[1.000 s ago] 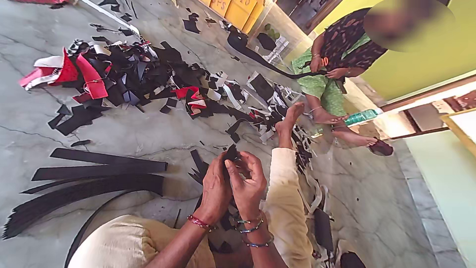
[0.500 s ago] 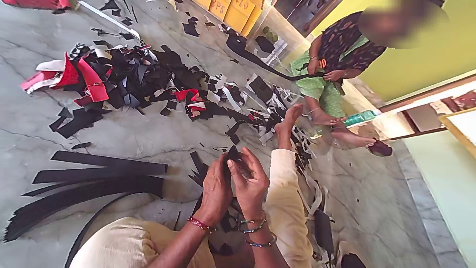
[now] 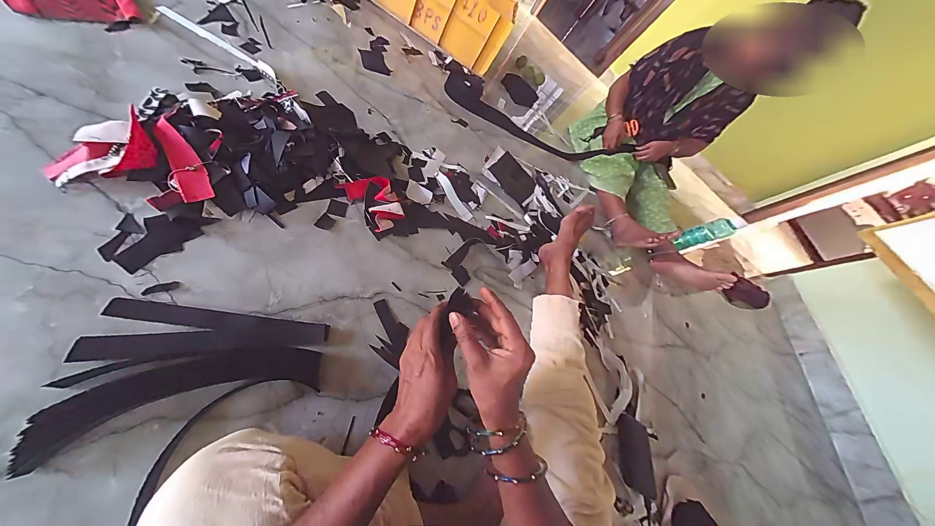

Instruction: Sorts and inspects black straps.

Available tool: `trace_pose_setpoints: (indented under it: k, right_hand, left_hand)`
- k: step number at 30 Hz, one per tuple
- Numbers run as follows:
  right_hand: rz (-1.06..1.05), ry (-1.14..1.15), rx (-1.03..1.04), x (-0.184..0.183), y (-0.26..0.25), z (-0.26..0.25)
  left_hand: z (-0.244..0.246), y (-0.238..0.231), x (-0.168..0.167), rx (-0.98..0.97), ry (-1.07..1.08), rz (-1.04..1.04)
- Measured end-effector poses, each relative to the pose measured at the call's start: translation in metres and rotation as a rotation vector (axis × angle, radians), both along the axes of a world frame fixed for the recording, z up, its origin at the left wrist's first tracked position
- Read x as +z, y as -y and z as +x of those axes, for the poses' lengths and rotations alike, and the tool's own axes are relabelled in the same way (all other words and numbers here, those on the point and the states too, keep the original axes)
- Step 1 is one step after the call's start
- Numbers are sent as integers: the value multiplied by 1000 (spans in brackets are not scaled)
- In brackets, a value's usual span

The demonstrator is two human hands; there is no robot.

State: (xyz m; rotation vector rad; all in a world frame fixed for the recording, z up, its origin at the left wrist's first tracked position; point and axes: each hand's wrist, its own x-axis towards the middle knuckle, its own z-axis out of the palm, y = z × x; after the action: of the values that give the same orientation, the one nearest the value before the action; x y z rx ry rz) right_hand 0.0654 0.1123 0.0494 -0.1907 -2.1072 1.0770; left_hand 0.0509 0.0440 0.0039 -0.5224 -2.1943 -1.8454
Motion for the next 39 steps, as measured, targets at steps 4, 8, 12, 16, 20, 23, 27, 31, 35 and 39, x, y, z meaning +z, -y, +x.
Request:
trace_pose_setpoints:
  k: [4, 8, 12, 16, 20, 23, 27, 31, 35, 39]
  right_hand:
    - [-18, -3, 2, 0, 0, 0]
    - [-21, -5, 5, -1, -2, -1]
    - [-26, 19, 6, -1, -1, 0]
    - [-50, 17, 14, -2, -2, 0]
    - [-74, 10, 32, -6, -3, 0]
    - [-55, 5, 23, -8, -3, 0]
    - [10, 11, -23, -8, -5, -1]
    - [45, 43, -8, -8, -7, 0]
    - [88, 102, 48, -7, -9, 0]
    - [69, 161, 113, -3, -14, 1]
  left_hand:
    - [0, 0, 0, -2, -10, -8]
    - [1, 1, 1, -3, 2, -9]
    - [0, 2, 1, -31, 73, 24]
    - [0, 3, 3, -36, 119, 39]
    - [-1, 4, 4, -65, 183, 63]
    - [-1, 3, 2, -43, 155, 56]
    - [-1, 3, 3, -41, 154, 56]
    - [-2, 3, 2, -52, 167, 58]
    - [-2, 2, 2, -40, 153, 43]
    - [-2, 2, 1, -40, 145, 31]
